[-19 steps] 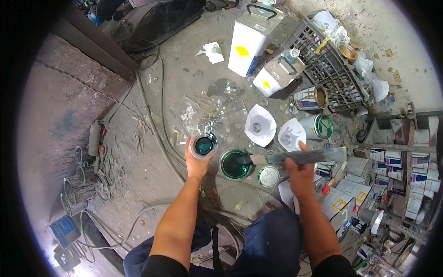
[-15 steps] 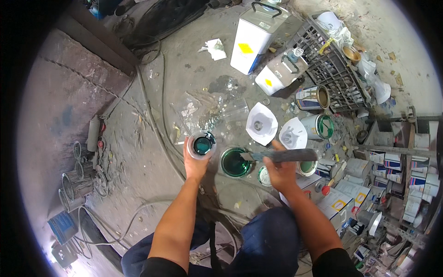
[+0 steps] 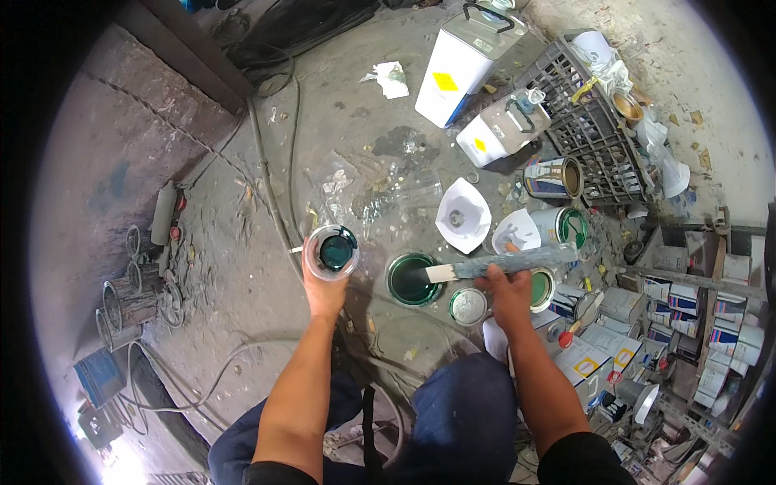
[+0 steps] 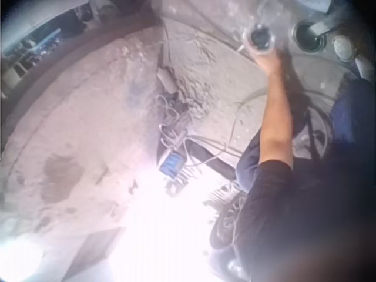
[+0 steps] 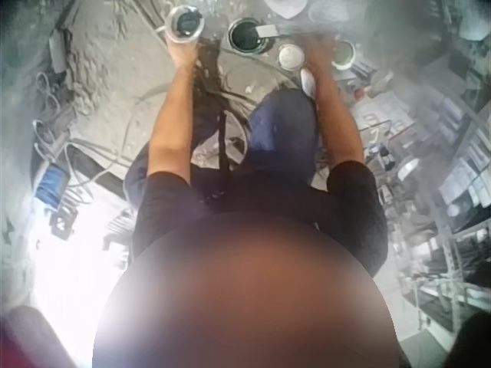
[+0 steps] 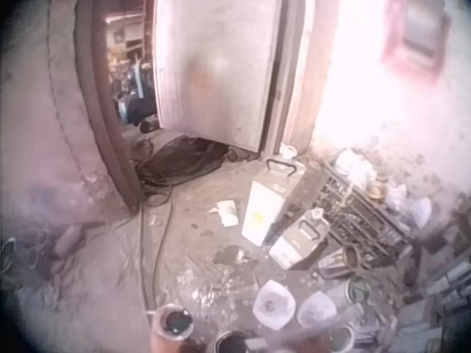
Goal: The person mixes green paint in a container using a flat tool, then applies the paint to the front and rear sections of a dark-colored pickup truck. The person walks around the vehicle to reach different areas and continues applying paint with the tool.
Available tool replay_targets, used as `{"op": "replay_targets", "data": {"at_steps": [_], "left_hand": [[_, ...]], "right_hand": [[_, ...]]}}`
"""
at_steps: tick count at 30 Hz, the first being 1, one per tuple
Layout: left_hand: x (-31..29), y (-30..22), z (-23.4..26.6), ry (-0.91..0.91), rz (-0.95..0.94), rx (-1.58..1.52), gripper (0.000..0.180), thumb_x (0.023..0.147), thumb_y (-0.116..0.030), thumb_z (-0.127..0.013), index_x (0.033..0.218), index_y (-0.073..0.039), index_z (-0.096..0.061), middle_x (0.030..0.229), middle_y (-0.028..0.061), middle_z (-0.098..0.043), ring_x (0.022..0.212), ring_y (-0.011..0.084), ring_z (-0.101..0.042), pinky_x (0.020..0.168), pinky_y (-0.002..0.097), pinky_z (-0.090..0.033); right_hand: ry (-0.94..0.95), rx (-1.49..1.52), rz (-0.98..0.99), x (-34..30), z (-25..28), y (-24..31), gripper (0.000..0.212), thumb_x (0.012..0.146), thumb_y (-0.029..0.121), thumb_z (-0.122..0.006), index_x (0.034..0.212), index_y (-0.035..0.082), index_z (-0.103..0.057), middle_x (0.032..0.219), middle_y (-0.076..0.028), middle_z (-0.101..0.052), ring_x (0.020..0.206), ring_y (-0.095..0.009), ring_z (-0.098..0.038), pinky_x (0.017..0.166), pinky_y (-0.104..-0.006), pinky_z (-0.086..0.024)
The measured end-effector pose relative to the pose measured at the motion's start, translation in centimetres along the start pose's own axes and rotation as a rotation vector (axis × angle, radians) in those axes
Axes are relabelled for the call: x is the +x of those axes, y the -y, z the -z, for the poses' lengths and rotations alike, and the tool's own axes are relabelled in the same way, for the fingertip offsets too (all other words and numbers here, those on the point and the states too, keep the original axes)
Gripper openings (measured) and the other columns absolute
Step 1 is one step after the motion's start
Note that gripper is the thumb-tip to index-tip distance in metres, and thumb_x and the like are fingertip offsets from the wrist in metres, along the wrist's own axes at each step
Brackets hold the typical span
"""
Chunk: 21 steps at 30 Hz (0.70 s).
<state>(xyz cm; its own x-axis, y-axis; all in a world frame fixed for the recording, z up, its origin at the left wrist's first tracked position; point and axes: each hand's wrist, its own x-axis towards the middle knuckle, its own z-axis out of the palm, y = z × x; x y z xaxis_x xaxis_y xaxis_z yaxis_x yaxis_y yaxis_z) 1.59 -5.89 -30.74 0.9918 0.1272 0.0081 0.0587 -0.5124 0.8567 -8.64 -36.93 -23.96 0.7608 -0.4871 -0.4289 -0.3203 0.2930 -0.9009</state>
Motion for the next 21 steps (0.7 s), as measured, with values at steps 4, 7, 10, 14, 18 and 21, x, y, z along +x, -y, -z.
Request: {"op": "replay_targets", "data": {"at_steps": [4, 7, 10, 14, 18, 21], "left_hand": [[-0.1, 0.5, 0.7, -0.020, 0.016, -0.106, 0.082, 0.068, -0.015, -0.088, 0.136, 0.002, -0.045, 0.141, 0.0202, -0.048, 0.134, 0.0331, -0.045, 0.113, 0.0392, -0.036], [-0.1, 0.3, 1.1, -0.035, 0.009, -0.101, 0.082, 0.069, -0.015, -0.088, 0.136, 0.002, -0.044, 0.139, 0.0186, -0.049, 0.131, 0.0304, -0.048, 0.112, 0.0376, -0.037], [-0.1, -0.1, 1.2, -0.046, 0.019, -0.116, 0.082, 0.070, -0.013, -0.087, 0.137, 0.002, -0.043, 0.138, 0.0171, -0.050, 0.129, 0.0283, -0.049, 0.110, 0.0371, -0.038], [-0.2, -0.5, 1.3, -0.045, 0.028, -0.143, 0.080, 0.071, -0.013, -0.086, 0.137, 0.003, -0.043, 0.137, 0.0165, -0.050, 0.128, 0.0274, -0.050, 0.110, 0.0369, -0.038], [-0.3, -1.0, 1.4, -0.040, 0.017, -0.120, 0.079, 0.072, -0.014, -0.085, 0.137, 0.003, -0.044, 0.136, 0.0164, -0.050, 0.128, 0.0271, -0.050, 0.109, 0.0365, -0.038], [-0.5, -0.9, 1.5, -0.051, 0.007, -0.123, 0.079, 0.072, -0.015, -0.085, 0.137, 0.003, -0.044, 0.136, 0.0161, -0.051, 0.127, 0.0270, -0.050, 0.109, 0.0364, -0.038]], "right_hand": [[-0.081, 0.177, -0.058, 0.1, 2.7, 0.7, 0.065, 0.093, 0.003, -0.062, 0.148, 0.000, -0.028, 0.114, -0.011, -0.057, 0.097, -0.022, -0.064, 0.077, -0.0353, -0.061], [-0.077, 0.246, -0.060, 0.0, 4.4, 0.3, 0.066, 0.093, 0.004, -0.063, 0.148, 0.000, -0.027, 0.115, -0.011, -0.058, 0.097, -0.022, -0.064, 0.076, -0.0357, -0.061], [-0.073, 0.289, -0.055, -0.4, 4.9, 0.8, 0.066, 0.093, 0.005, -0.062, 0.148, -0.001, -0.027, 0.116, -0.011, -0.058, 0.097, -0.022, -0.064, 0.076, -0.0365, -0.061], [-0.040, 0.323, -0.035, -0.7, 4.6, 1.7, 0.065, 0.094, 0.006, -0.062, 0.148, -0.001, -0.026, 0.116, -0.011, -0.058, 0.098, -0.022, -0.065, 0.076, -0.0367, -0.061], [-0.019, 0.336, -0.029, -0.6, 4.8, 1.8, 0.065, 0.095, 0.006, -0.060, 0.149, -0.002, -0.025, 0.118, -0.012, -0.058, 0.099, -0.023, -0.065, 0.076, -0.0361, -0.061], [-0.007, 0.319, -0.020, -0.5, 5.1, 1.6, 0.068, 0.094, 0.006, -0.061, 0.150, -0.002, -0.023, 0.118, -0.013, -0.058, 0.098, -0.022, -0.065, 0.076, -0.0362, -0.061]]}}
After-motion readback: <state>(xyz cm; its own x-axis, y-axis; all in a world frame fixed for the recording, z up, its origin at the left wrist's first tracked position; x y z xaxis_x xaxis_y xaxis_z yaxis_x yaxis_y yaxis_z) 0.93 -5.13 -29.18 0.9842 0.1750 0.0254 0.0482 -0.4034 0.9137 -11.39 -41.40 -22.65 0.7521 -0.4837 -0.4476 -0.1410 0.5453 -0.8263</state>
